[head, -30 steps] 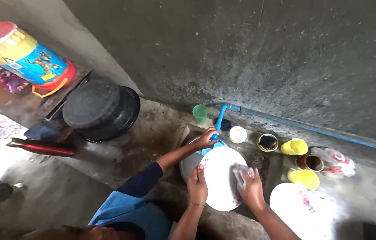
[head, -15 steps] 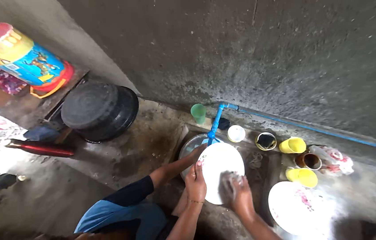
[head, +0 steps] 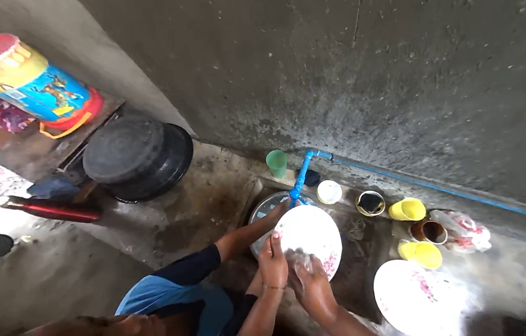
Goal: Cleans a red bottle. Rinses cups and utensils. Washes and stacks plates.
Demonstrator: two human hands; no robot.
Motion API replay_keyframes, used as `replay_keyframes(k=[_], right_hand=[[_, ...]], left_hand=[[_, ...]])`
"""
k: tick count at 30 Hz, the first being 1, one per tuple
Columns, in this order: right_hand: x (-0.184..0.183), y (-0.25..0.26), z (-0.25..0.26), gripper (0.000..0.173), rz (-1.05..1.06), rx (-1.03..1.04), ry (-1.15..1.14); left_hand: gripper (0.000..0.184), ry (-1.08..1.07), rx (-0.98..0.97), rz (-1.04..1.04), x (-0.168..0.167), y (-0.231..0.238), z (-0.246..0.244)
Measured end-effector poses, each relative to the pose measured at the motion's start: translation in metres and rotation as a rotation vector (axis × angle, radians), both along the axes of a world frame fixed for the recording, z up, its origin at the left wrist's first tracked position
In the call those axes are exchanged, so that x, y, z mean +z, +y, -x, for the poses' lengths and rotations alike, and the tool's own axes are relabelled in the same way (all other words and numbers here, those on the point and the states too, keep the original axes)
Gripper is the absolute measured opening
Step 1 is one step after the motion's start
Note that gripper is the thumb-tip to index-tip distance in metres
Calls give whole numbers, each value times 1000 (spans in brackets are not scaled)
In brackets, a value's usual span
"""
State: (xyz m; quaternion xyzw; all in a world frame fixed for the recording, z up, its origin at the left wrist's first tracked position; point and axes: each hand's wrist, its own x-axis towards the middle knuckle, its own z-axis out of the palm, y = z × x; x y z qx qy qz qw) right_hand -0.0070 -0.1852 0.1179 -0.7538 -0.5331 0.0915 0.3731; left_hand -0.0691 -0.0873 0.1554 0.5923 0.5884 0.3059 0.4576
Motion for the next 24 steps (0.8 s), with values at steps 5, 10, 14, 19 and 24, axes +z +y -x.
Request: replay_keyframes(k=[5, 10, 14, 19, 24], right_hand=[[-15, -19, -48, 26, 173, -89, -50], [-4, 24, -61, 23, 46, -251, -21], [-8, -2, -37, 22, 102, -106, -59], [-12, 10, -70, 26, 200, -232, -8], [-4, -17, -24, 25, 159, -130, 47]], left_hand=[[32, -86, 43, -2, -7, 8, 12], [31, -87, -75, -30, 1, 0, -2], [29, -64, -22, -88, 2, 8, 5], [29, -90, -64, -113, 1, 3, 1], [31, -73, 1, -130, -2, 6, -5]])
